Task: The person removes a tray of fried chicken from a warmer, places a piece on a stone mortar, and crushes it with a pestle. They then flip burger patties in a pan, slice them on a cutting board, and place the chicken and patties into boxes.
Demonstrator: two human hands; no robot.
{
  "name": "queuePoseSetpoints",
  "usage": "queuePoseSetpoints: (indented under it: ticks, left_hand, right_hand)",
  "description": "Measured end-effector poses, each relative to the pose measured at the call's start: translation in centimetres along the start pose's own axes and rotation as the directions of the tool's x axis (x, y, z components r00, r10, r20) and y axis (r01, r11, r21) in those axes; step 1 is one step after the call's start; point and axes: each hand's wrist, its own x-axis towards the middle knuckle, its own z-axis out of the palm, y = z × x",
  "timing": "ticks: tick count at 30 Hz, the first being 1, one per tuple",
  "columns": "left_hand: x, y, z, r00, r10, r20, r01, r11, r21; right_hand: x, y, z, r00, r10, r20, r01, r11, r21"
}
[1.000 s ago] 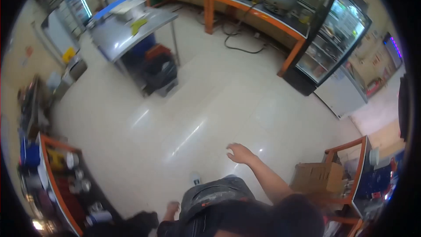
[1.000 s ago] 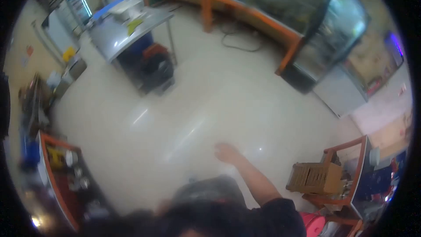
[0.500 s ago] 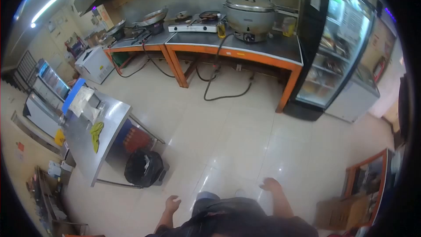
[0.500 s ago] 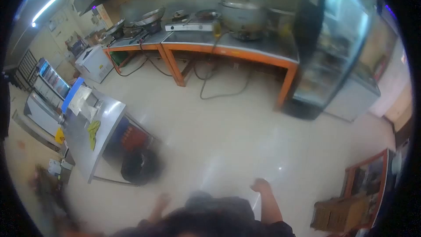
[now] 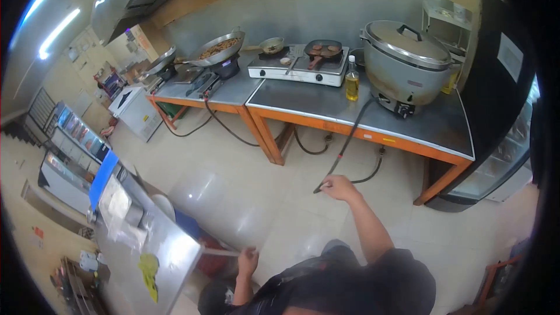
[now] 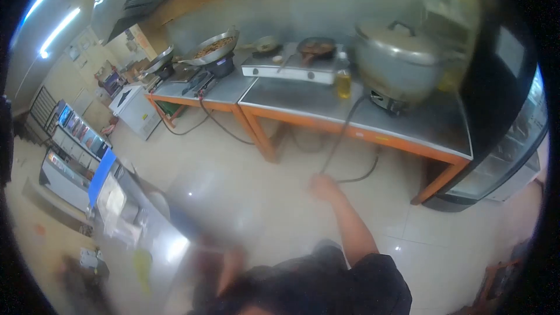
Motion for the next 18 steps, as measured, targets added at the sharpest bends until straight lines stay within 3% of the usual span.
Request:
queuePoseSetpoints:
  ticks: [2, 4, 6, 8, 11, 13, 15, 17, 18]
  left_hand:
    - [11.8, 12.2, -5.3, 0.99, -0.115, -0.076, 0.094, 0.967, -0.236]
    - [21.7, 16.2, -6.1, 0.996, 0.013, -0.083, -0.043, 0.932, -0.359]
    - [30.0, 18.3, -6.4, 0.996, 0.066, -0.057, -0.082, 0.932, -0.353]
    - [36.9, 19.7, -5.9, 0.997, 0.051, -0.061, -0.071, 0.909, -0.41]
    - [44.7, 19.6, -6.4, 0.998, 0.053, -0.016, -0.055, 0.911, -0.408]
    - [49.4, 19.3, -6.1, 0.996, 0.087, 0.028, -0.069, 0.914, -0.4]
    - [53.5, 17.8, -5.9, 0.993, 0.081, 0.091, -0.035, 0.908, -0.418]
    - [58.0, 15.9, -5.8, 0.986, 0.098, 0.134, -0.029, 0.897, -0.441]
    - [60.2, 15.1, -5.4, 0.983, 0.097, 0.154, -0.019, 0.896, -0.443]
  right_hand:
    - [5.6, 2.3, -1.4, 0.998, 0.042, -0.048, -0.037, 0.992, 0.119]
    - [11.4, 6.3, -1.1, 0.983, 0.162, -0.083, -0.127, 0.938, 0.324]
    - [17.6, 7.7, -0.6, 0.98, 0.077, -0.183, -0.036, 0.976, 0.217]
    - [24.2, 7.4, -1.4, 0.972, 0.01, -0.233, 0.022, 0.99, 0.137]
    - [34.8, 0.2, -3.9, 0.943, 0.012, -0.332, 0.047, 0.984, 0.169]
    - [42.6, -2.9, -4.8, 0.919, -0.089, -0.384, 0.158, 0.975, 0.155]
    - [51.1, -4.8, -5.4, 0.918, 0.085, -0.386, 0.002, 0.976, 0.219]
    - [61.8, -2.3, -3.3, 0.796, 0.081, -0.6, -0.044, 0.996, 0.077]
    - [66.4, -0.7, -1.9, 0.777, 0.109, -0.62, -0.116, 0.993, 0.029]
